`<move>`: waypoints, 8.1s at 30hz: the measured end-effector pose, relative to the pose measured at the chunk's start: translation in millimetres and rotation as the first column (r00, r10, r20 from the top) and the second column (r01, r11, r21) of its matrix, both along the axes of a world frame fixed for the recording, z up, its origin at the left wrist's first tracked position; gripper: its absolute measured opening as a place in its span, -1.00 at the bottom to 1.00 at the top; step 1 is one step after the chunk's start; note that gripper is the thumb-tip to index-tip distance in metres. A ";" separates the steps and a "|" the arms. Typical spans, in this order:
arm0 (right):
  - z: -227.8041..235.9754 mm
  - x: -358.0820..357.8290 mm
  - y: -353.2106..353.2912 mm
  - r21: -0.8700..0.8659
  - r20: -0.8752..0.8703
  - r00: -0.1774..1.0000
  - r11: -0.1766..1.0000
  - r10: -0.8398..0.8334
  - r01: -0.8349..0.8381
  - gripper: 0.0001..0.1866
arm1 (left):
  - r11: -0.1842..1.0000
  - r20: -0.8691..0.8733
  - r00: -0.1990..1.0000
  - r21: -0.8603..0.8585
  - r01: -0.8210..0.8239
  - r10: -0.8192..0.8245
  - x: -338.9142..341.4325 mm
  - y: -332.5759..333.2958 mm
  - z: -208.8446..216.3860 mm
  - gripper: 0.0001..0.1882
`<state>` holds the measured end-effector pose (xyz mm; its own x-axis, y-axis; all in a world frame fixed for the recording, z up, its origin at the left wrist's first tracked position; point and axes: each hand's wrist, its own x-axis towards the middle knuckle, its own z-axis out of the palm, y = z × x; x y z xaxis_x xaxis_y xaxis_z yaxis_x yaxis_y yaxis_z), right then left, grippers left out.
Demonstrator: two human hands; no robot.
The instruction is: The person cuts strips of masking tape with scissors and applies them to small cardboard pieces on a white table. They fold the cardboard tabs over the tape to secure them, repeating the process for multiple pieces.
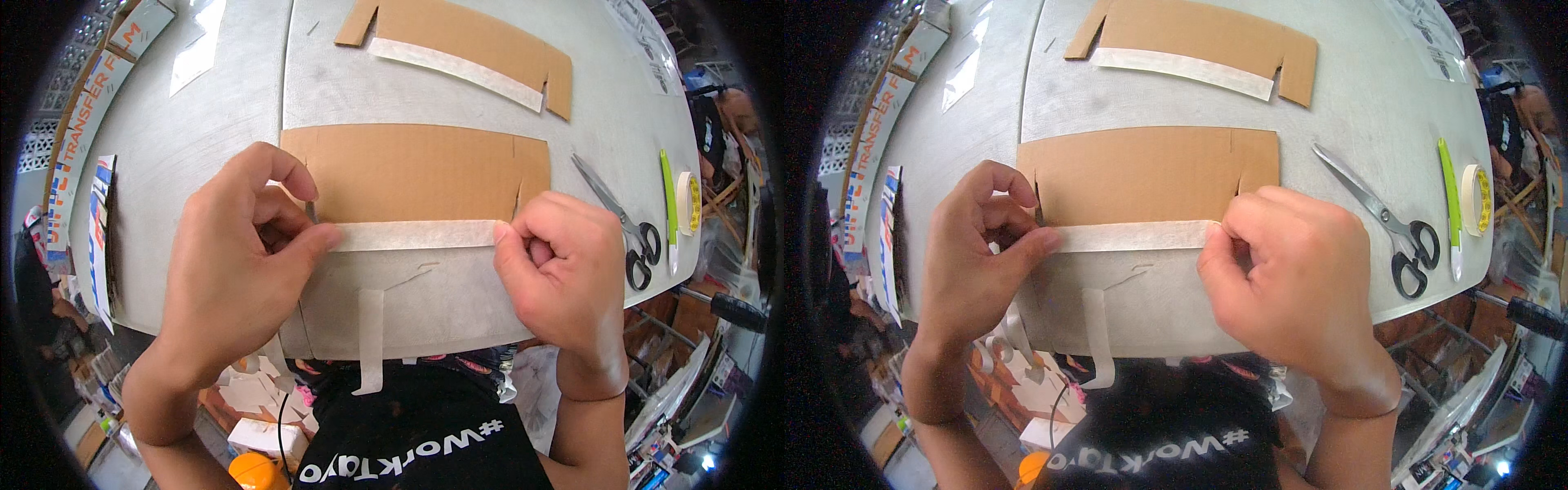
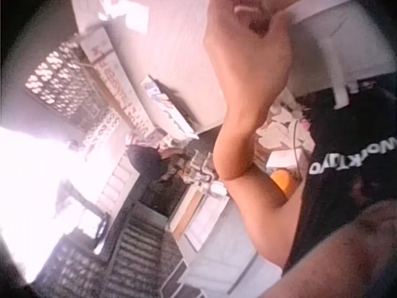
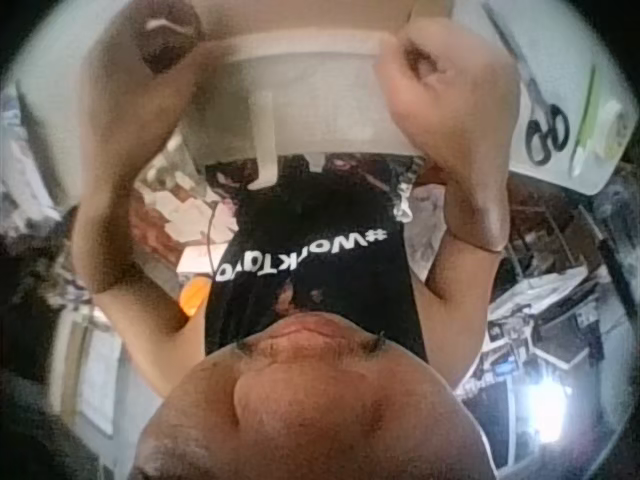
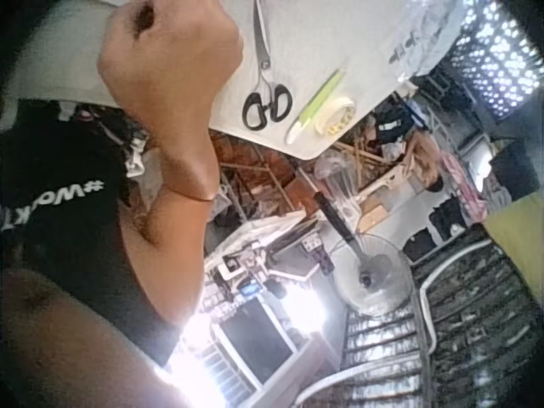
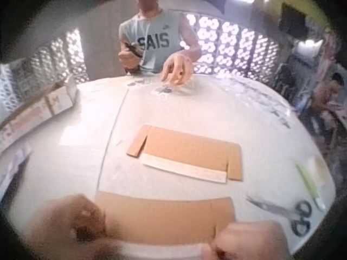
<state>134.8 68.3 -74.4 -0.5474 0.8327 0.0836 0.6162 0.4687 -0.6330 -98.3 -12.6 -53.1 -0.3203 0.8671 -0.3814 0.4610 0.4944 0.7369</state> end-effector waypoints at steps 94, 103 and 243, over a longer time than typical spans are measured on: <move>24.2 12.0 -33.0 -0.696 -0.714 0.298 0.592 -0.634 -0.407 -0.77 | 0.881 0.051 0.937 0.362 0.305 -0.346 34.1 -57.5 51.6 -0.39; 20.4 -0.1 -63.3 -0.614 -0.779 0.315 0.555 -0.542 -0.561 -0.68 | 0.847 0.145 0.956 0.511 0.148 -0.254 45.8 -49.1 41.3 -0.57; 18.6 3.1 172.7 -0.344 -0.217 0.965 0.937 -0.145 0.063 -0.73 | 0.823 -0.599 0.787 0.515 0.241 0.145 -64.0 77.6 31.5 -0.53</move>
<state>137.9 241.0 -55.8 -0.4545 0.8861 -0.0912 0.4640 0.1482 -0.8734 -162.2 65.0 -21.6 -0.2600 0.8768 0.4046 0.9003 0.0686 0.4299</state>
